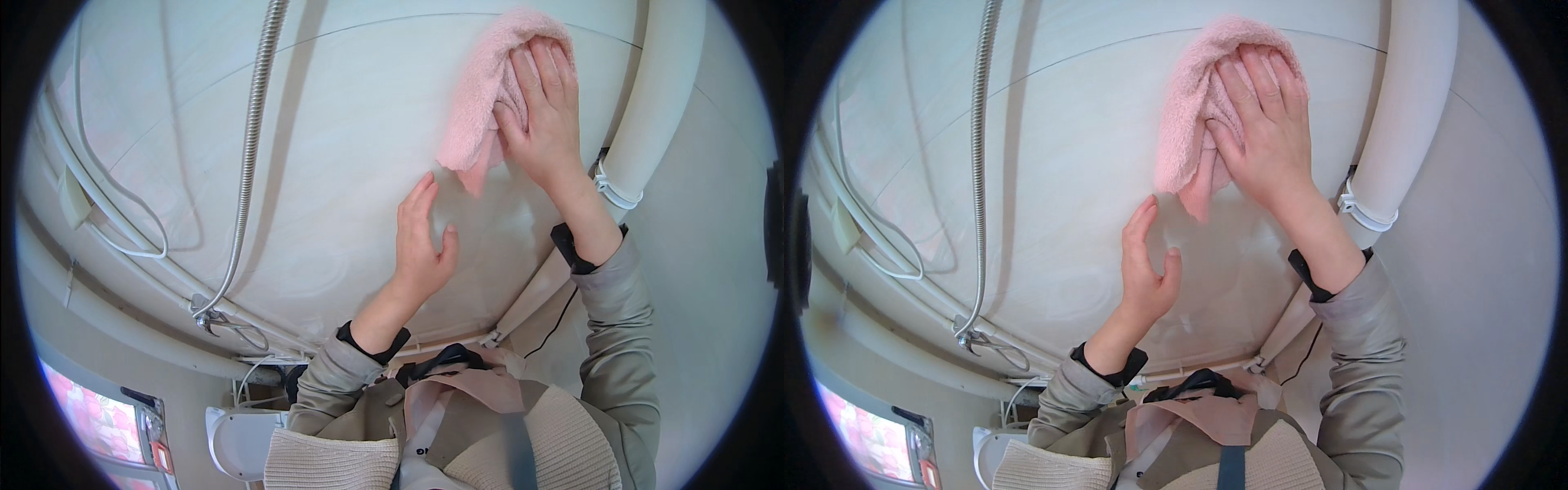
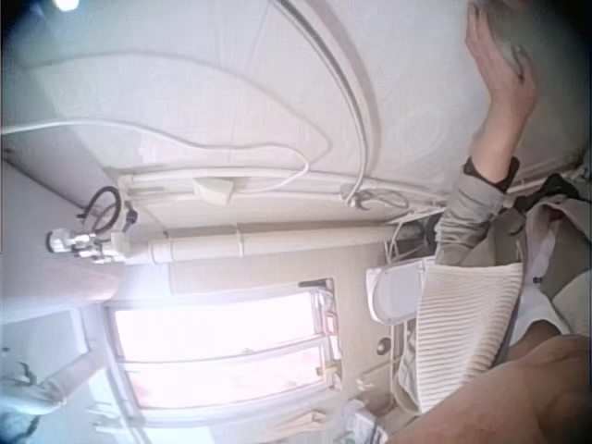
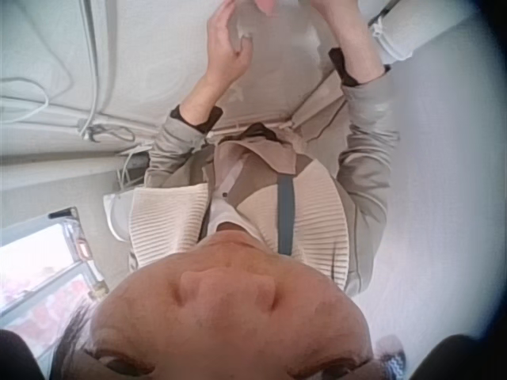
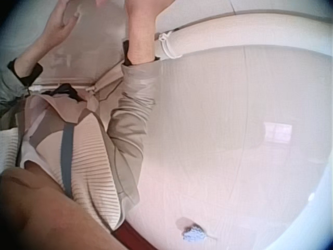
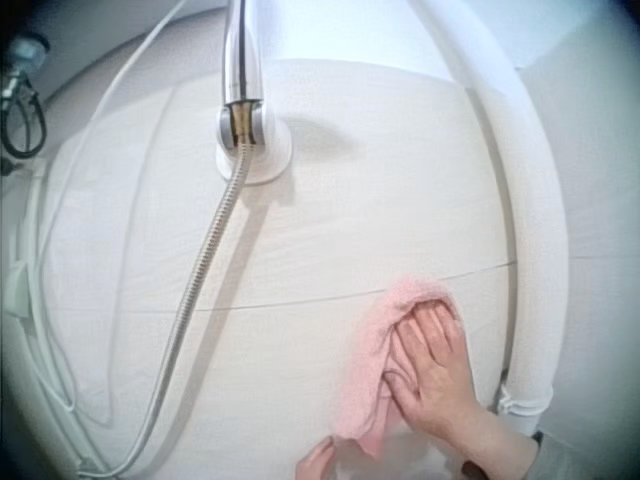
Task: The person wipes the tiled wall and shower fixtures with a pink cloth, then flushes the toilet and scrubs the bowl with a toilet brush. The person handles the cloth and brush directly and works around pipes and the shower hose.
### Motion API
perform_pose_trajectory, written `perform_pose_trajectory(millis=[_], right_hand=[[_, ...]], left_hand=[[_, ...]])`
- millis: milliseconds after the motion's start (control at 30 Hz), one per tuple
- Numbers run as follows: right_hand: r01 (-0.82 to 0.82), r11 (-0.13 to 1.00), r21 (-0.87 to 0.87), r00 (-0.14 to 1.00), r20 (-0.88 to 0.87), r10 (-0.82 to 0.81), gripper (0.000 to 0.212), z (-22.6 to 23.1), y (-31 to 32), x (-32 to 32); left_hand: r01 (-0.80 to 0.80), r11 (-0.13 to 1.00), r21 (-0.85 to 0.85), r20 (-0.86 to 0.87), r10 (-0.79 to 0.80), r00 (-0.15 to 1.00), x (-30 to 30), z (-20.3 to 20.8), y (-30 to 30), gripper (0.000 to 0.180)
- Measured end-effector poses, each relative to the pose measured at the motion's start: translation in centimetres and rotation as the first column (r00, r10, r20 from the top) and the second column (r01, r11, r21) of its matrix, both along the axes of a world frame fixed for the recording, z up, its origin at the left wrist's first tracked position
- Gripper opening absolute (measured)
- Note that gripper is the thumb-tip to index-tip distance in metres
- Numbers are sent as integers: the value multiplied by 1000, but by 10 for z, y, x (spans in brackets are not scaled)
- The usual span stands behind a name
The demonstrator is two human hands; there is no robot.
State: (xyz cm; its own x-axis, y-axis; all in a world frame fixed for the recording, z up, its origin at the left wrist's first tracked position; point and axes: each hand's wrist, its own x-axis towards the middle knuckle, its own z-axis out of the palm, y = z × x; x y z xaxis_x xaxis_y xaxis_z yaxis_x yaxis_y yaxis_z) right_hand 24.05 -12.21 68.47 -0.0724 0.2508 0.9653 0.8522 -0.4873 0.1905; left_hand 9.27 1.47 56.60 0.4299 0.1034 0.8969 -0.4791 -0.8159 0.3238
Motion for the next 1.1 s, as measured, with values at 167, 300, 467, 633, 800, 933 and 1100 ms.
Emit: perform_pose_trajectory(millis=[167,300,467,633,800,933,1100], right_hand=[[21,1000,-8,992,-127,-22,60,-53,-8,-2],[-6,1000,-17,989,-150,4,56,-97,-16,-12],[65,998,-25,964,-257,-69,56,-85,-35,4],[52,993,102,969,-246,-25,58,-84,-38,22],[122,991,48,936,-338,-99,58,-145,-37,16],[143,989,23,883,-454,-117,60,-177,-44,5],[143,986,85,868,-489,-84,62,-162,-46,15]], left_hand=[[-3,1000,5,8,3,1000,12,-9,-15,62],[31,1000,-2,-15,-31,999,21,-17,-27,64],[20,1000,17,-79,-19,997,24,-25,-36,64],[-6,1000,-14,-141,4,990,24,-30,-42,63],[-3,1000,0,-115,3,993,27,-32,-46,60],[-17,999,41,-145,22,989,27,-33,-52,58],[-2,999,32,-166,7,986,26,-34,-53,57]])
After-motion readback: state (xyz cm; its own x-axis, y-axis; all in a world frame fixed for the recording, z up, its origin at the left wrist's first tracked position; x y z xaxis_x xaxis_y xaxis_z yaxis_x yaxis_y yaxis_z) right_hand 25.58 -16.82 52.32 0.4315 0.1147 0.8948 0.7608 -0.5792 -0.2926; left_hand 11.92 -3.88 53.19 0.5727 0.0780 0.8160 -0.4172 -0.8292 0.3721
